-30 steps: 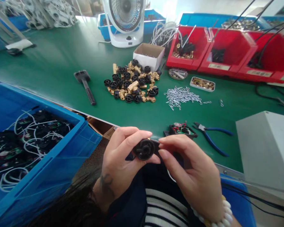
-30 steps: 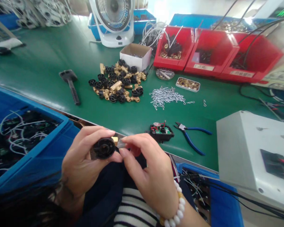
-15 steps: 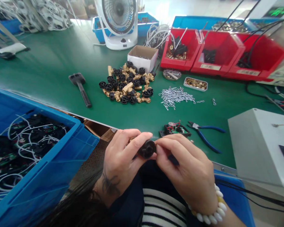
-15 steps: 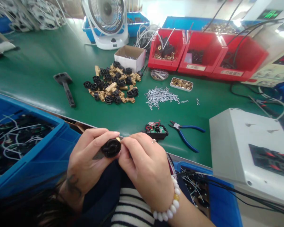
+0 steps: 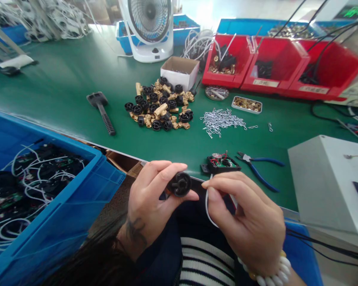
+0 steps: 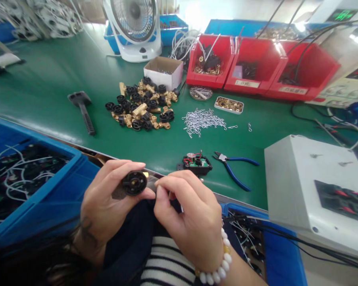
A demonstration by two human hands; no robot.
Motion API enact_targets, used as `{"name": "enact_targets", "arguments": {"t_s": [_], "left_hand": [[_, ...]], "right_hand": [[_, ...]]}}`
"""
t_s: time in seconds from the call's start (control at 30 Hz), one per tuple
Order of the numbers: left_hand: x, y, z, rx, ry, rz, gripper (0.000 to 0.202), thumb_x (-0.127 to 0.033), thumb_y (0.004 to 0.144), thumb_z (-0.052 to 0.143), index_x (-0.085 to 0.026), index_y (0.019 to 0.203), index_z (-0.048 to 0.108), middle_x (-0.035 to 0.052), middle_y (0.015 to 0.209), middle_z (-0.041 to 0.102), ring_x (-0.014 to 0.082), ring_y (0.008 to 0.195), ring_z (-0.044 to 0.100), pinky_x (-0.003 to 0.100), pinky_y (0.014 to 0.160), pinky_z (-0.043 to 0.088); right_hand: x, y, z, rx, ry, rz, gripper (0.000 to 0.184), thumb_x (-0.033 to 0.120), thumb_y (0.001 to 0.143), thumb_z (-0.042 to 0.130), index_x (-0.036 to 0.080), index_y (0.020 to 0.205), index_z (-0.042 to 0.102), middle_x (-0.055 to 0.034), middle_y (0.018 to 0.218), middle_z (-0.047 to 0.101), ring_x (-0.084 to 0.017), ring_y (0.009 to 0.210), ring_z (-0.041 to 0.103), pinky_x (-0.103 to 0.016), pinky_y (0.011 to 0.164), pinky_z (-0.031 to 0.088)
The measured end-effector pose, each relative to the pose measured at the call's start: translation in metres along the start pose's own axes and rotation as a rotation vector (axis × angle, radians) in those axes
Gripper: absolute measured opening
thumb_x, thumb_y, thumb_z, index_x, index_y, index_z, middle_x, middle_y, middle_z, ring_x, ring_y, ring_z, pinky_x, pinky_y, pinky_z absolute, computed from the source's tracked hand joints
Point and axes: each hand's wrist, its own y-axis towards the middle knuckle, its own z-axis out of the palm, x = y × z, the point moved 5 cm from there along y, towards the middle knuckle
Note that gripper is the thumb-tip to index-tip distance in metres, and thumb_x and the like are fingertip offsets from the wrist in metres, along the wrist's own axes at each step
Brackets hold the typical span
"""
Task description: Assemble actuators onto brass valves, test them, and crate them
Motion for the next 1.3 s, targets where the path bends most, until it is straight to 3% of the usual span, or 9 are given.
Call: {"name": "enact_targets", "arguments": {"t_s": [0.13, 0.23, 0.33, 0.47, 0.63, 0.83, 1.03, 1.23, 1.3], "left_hand": [[0.006, -0.002, -0.004, -0.093, -0.144, -0.197, 0.037, -0.045, 0.08, 0.078, -0.024, 0.106, 0.065, -0.0021, 0.096, 0.067, 0.0123, 0.091, 0.063, 0.02, 0.083, 0.051], [0.005, -0.005, 0.007, -0.145, -0.312, -0.348, 0.035, -0.054, 0.084, 0.071, -0.024, 0.101, 0.065, -0.0015, 0.098, 0.063, 0.0117, 0.09, 0.063, 0.018, 0.079, 0.052], [-0.001, -0.006, 0.028, -0.064, -0.434, -0.398, 0.036, -0.055, 0.088, 0.066, -0.023, 0.103, 0.066, 0.003, 0.114, 0.062, 0.0151, 0.106, 0.062, 0.022, 0.09, 0.052], [-0.005, 0.009, 0.046, 0.179, -0.537, -0.306, 0.055, -0.062, 0.096, 0.045, -0.022, 0.131, 0.057, 0.0102, 0.133, 0.059, 0.0202, 0.115, 0.061, 0.031, 0.093, 0.054], [0.009, 0.041, 0.049, 0.187, 0.03, -0.237, 0.055, -0.054, 0.097, 0.05, -0.015, 0.136, 0.053, 0.0119, 0.118, 0.065, 0.0172, 0.077, 0.064, 0.032, 0.072, 0.053], [-0.02, 0.031, 0.122, 0.391, 0.343, -0.02, 0.045, -0.029, 0.092, 0.062, -0.019, 0.136, 0.058, 0.022, 0.134, 0.059, 0.0339, 0.097, 0.067, 0.046, 0.079, 0.052], [-0.01, 0.031, 0.139, 0.379, 0.129, -0.059, 0.042, -0.035, 0.089, 0.063, -0.016, 0.126, 0.062, 0.0162, 0.124, 0.067, 0.0317, 0.106, 0.065, 0.048, 0.091, 0.052], [0.009, 0.036, 0.108, 0.34, -0.956, -0.525, 0.051, -0.032, 0.095, 0.033, -0.015, 0.143, 0.045, 0.0125, 0.132, 0.065, 0.0241, 0.109, 0.069, 0.038, 0.083, 0.06], [0.003, 0.032, 0.101, 0.322, -1.061, -0.549, 0.05, -0.036, 0.099, 0.034, -0.019, 0.144, 0.046, 0.0112, 0.135, 0.064, 0.0238, 0.113, 0.068, 0.038, 0.088, 0.059]], "right_hand": [[-0.019, -0.009, 0.025, 0.28, 0.163, 0.177, 0.016, 0.012, 0.093, 0.059, 0.016, 0.107, 0.065, -0.0058, 0.099, 0.068, -0.014, 0.081, 0.064, -0.027, 0.075, 0.056], [-0.025, -0.024, 0.046, 0.423, 0.59, 0.351, 0.066, 0.016, 0.089, 0.068, 0.023, 0.148, 0.04, -0.0106, 0.137, 0.057, -0.016, 0.102, 0.067, -0.032, 0.091, 0.058], [-0.031, -0.033, 0.05, 0.272, 0.991, 0.5, 0.061, 0.024, 0.09, 0.071, 0.031, 0.144, 0.043, -0.0059, 0.14, 0.056, -0.016, 0.116, 0.064, -0.029, 0.097, 0.056], [-0.049, -0.042, 0.032, 0.08, 1.051, 0.59, 0.044, 0.027, 0.09, 0.072, 0.027, 0.13, 0.054, -0.0055, 0.118, 0.069, -0.014, 0.09, 0.07, -0.03, 0.086, 0.06], [-0.055, -0.047, -0.008, 0.063, 0.98, 0.491, 0.044, 0.015, 0.089, 0.071, 0.031, 0.128, 0.057, -0.0052, 0.128, 0.066, -0.011, 0.08, 0.069, -0.028, 0.078, 0.062], [-0.047, -0.047, -0.031, 0.056, 0.848, 0.414, 0.044, 0.009, 0.088, 0.07, 0.033, 0.124, 0.063, -0.0029, 0.125, 0.067, -0.01, 0.083, 0.068, -0.026, 0.08, 0.061], [-0.048, -0.053, -0.033, 0.078, 0.934, 0.443, 0.046, 0.016, 0.088, 0.072, 0.034, 0.128, 0.06, -0.0036, 0.121, 0.069, -0.011, 0.08, 0.07, -0.026, 0.074, 0.061], [-0.057, -0.065, -0.018, 0.036, 1.03, 0.738, 0.035, 0.037, 0.093, 0.067, 0.021, 0.123, 0.057, -0.0042, 0.092, 0.071, -0.011, 0.063, 0.065, -0.026, 0.064, 0.055], [-0.058, -0.065, -0.012, 0.036, 1.031, 0.789, 0.037, 0.037, 0.092, 0.068, 0.019, 0.122, 0.056, -0.004, 0.089, 0.071, -0.011, 0.062, 0.064, -0.026, 0.063, 0.053]]}}
